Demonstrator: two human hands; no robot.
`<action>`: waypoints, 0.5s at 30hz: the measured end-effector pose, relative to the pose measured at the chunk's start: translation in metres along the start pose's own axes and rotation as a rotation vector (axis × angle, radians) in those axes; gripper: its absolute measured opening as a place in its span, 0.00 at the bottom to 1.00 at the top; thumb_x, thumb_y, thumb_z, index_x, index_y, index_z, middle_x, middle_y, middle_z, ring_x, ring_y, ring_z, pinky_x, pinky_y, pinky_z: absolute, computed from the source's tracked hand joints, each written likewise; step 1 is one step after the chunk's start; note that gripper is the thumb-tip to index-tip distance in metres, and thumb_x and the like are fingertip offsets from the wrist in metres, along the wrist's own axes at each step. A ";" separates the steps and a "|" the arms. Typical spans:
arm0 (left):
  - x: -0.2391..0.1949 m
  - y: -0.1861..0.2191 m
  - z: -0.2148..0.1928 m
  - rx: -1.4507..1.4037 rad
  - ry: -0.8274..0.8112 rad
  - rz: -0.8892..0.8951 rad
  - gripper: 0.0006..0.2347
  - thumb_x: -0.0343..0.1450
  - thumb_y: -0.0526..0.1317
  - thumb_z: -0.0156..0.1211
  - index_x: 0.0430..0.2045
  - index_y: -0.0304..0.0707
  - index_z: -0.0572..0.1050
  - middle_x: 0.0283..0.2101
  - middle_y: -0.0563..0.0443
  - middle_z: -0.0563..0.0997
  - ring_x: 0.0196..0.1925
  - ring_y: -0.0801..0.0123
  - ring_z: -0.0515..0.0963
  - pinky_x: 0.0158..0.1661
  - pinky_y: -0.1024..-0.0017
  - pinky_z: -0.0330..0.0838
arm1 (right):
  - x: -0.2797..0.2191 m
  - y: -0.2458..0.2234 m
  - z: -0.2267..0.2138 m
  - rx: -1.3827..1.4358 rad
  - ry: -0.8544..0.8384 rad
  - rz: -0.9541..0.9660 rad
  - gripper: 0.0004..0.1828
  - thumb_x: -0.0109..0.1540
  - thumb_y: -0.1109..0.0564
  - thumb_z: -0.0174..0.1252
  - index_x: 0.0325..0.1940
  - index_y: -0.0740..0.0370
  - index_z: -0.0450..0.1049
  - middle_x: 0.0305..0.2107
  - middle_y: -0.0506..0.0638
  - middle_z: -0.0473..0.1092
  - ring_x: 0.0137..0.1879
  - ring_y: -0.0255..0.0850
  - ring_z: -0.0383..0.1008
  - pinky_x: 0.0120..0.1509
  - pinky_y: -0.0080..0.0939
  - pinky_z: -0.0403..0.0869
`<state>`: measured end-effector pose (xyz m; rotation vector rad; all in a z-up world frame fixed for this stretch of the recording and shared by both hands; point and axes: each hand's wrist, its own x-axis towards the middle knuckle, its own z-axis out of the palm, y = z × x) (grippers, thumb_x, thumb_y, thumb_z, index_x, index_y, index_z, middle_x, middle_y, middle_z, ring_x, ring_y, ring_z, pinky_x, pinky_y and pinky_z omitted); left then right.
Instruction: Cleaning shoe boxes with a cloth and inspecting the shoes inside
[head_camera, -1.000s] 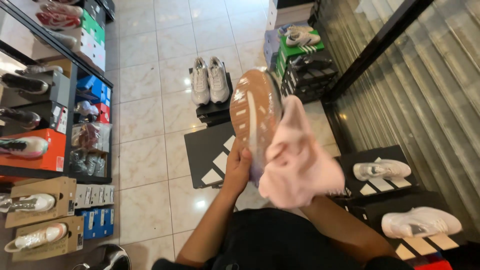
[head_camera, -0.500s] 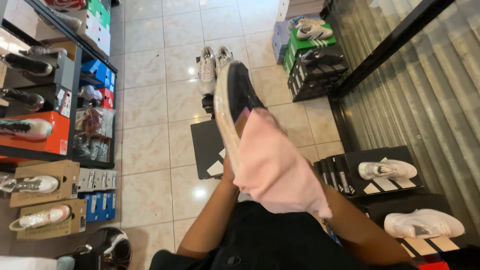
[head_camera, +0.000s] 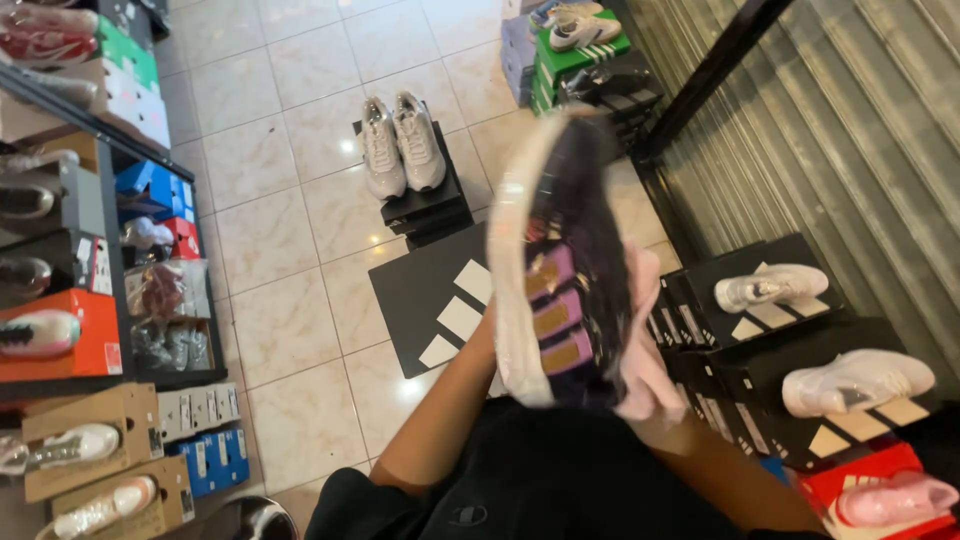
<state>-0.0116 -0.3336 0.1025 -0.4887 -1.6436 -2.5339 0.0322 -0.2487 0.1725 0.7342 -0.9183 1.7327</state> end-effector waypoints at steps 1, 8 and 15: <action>0.003 0.000 0.001 -0.014 -0.016 -0.003 0.24 0.77 0.38 0.51 0.70 0.38 0.58 0.58 0.38 0.74 0.56 0.61 0.75 0.57 0.64 0.71 | -0.009 -0.016 -0.028 -0.158 -0.108 0.244 0.24 0.67 0.48 0.39 0.65 0.56 0.49 0.66 0.60 0.45 0.73 0.54 0.44 0.77 0.65 0.49; 0.011 0.005 -0.013 -0.059 -0.407 -0.328 0.42 0.71 0.72 0.40 0.71 0.34 0.58 0.73 0.39 0.61 0.71 0.56 0.66 0.65 0.60 0.64 | -0.027 -0.042 -0.098 -0.596 -0.082 0.547 0.30 0.72 0.62 0.34 0.76 0.66 0.32 0.76 0.61 0.33 0.82 0.53 0.33 0.86 0.57 0.37; 0.004 -0.040 0.080 0.277 -0.523 -0.427 0.54 0.55 0.50 0.81 0.74 0.41 0.49 0.72 0.29 0.58 0.73 0.45 0.59 0.72 0.54 0.49 | 0.016 -0.032 -0.201 -0.940 0.057 0.639 0.29 0.68 0.68 0.41 0.71 0.72 0.40 0.73 0.64 0.43 0.78 0.52 0.45 0.83 0.48 0.44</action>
